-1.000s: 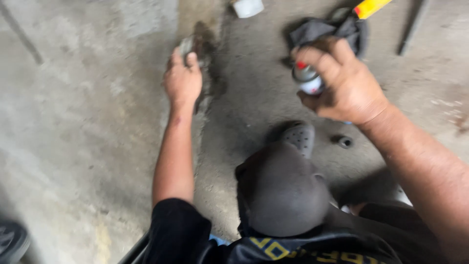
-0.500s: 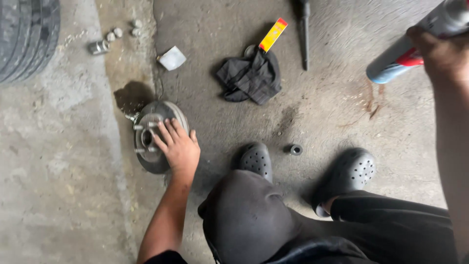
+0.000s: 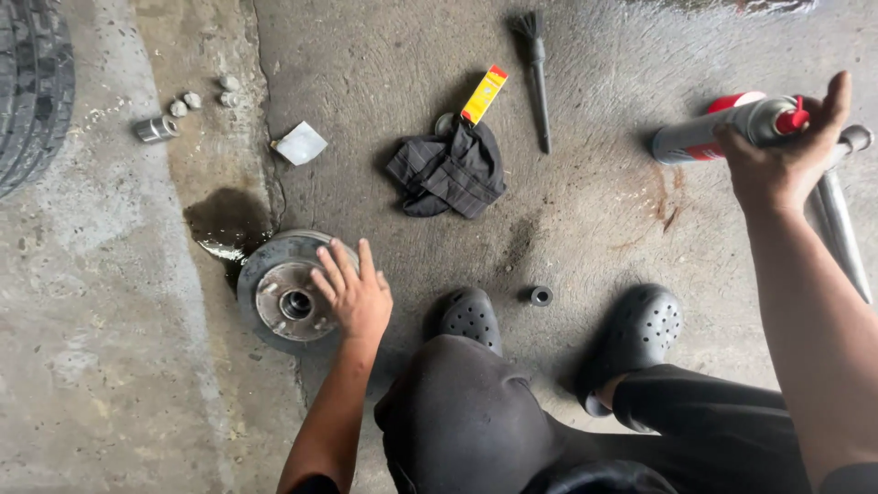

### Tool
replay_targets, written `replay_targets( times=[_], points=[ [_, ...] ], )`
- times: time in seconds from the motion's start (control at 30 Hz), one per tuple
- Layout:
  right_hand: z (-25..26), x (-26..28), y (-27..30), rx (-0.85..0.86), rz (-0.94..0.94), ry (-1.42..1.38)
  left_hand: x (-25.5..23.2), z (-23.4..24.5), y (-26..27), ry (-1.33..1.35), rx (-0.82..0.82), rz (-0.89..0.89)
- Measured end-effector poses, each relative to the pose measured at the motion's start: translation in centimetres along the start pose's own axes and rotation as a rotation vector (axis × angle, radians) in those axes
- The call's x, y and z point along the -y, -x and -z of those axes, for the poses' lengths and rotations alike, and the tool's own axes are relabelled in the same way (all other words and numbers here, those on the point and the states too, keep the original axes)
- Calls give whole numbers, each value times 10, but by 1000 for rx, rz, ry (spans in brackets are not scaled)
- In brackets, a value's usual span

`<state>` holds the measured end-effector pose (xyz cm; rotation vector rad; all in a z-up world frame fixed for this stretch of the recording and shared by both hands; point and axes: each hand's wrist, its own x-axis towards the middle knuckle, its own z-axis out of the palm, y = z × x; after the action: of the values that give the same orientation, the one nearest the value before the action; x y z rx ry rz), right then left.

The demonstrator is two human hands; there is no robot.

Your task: Cleaning a brake drum component using an aerosol spray and a cloth.

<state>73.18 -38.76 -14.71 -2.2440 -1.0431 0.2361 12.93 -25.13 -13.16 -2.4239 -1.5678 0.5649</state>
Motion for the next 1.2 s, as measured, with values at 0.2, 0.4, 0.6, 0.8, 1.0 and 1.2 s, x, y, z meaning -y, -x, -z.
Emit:
replay_targets(
  times=[0.2, 0.4, 0.6, 0.8, 1.0, 1.2],
  points=[
    [2, -15, 9, -76, 0, 72, -38, 44, -93, 617, -83, -155],
    [34, 103, -4, -127, -99, 174, -67, 41, -154, 311, -146, -405],
    [18, 270, -15, 368, 248, -248, -37, 209, -183, 1196, 410, -438],
    [-6, 276, -42, 860, 172, -758, -31, 324, -207, 1506, 269, -726],
    [66, 289, -113, 528, 357, -645, -23, 365, -234, 2055, 234, -558],
    [144, 320, -143, 470, 197, -986, -32, 415, -239, 1929, -147, -545]
  ],
)
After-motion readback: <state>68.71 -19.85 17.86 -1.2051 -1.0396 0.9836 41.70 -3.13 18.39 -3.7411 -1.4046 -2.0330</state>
